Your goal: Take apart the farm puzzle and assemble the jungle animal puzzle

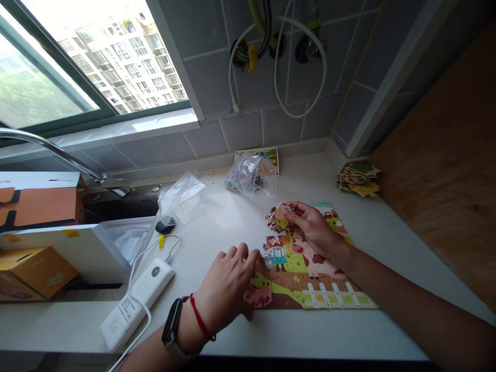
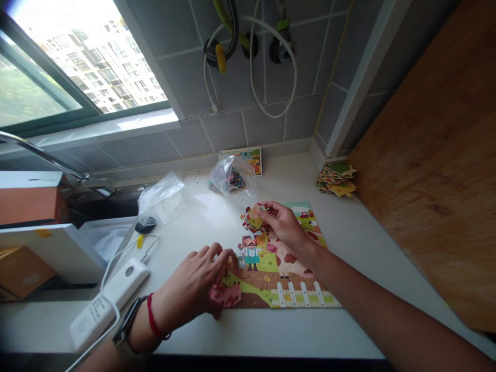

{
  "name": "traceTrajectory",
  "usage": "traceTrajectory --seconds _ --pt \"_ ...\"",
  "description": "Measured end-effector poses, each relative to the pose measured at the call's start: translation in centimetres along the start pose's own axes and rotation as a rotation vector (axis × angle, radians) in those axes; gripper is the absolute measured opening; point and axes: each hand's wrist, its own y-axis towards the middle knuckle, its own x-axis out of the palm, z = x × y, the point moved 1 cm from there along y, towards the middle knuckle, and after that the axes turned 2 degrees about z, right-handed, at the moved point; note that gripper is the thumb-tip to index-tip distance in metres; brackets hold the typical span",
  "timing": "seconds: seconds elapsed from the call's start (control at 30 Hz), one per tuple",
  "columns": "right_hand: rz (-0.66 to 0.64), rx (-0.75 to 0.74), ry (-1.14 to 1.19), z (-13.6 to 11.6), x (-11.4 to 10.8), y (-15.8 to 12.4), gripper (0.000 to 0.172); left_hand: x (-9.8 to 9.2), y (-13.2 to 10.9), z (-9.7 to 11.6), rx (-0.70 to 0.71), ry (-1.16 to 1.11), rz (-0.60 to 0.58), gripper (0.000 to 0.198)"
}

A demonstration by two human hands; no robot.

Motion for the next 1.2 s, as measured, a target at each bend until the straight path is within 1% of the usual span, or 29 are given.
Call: traceTrajectory --seconds 0.13,0.3,0.37,0.43,0.53,0.63,0.83,0.9,0.93,0.97,1.0,1.07,1.13,1.2 --pt "-0.004 -0.006 -0.006 -0.1 0.1 0.0 0.046 0.9 -1.0 -0.3 -0.044 -0.068 0.025 0.093" --pt "-0.004 -0.025 -0.018 -0.1 0.0 0.1 0.048 2.0 -3.1 -0.7 -0.022 -0.223 0.055 0.054" --pt "-0.004 -0.025 -0.021 0.1 -0.1 0.2 0.049 2.0 -3.8 -0.9 -0.029 -0.269 0.06 0.043" --pt "-0.002 -0.028 -0.028 0.2 -0.2 0.3 0.05 2.0 -4.5 -1.3 -0.04 -0.29 0.08 0.04" --pt "-0.006 -0.031 -0.035 0.2 -0.3 0.3 0.051 2.1 -5.0 -2.0 -0.031 -0.302 0.116 0.048" --pt "-0.02 -0.025 -0.028 0.2 -0.3 0.3 0.053 2.2 -4.9 -2.5 -0.006 -0.315 0.133 0.052" --pt "-0.018 -0.043 -0.063 0.3 -0.2 0.5 0.054 1.7 -4.2 -2.7 -0.077 -0.371 0.067 0.047" --pt "-0.03 -0.052 -0.063 0.2 -0.2 0.3 0.053 1.4 -4.0 -2.7 -0.1 -0.395 0.052 0.04" --pt "-0.073 -0.042 -0.06 0.0 -0.2 0.1 0.052 1.3 -3.9 -2.7 -0.107 -0.409 0.044 0.034" --pt "-0.146 -0.015 -0.056 -0.2 -0.1 -0.2 0.05 1.2 -3.8 -2.7 -0.115 -0.426 0.036 0.029" --pt "-0.25 0.032 -0.06 -0.4 -0.1 -0.5 0.049 1.2 -3.7 -2.8 -0.121 -0.443 0.026 0.025" --pt "-0.522 0.168 -0.12 -0.6 -0.1 -1.4 0.046 1.2 -3.4 -3.1 -0.139 -0.472 0.015 0.023" --pt "-0.805 0.306 -0.246 -0.4 -0.2 -2.3 0.046 1.4 -3.0 -3.5 -0.156 -0.518 0.011 0.022" --pt "-1.031 0.403 -0.374 0.3 -0.2 -2.8 0.05 1.6 -2.7 -3.9 -0.155 -0.626 -0.025 0.021"
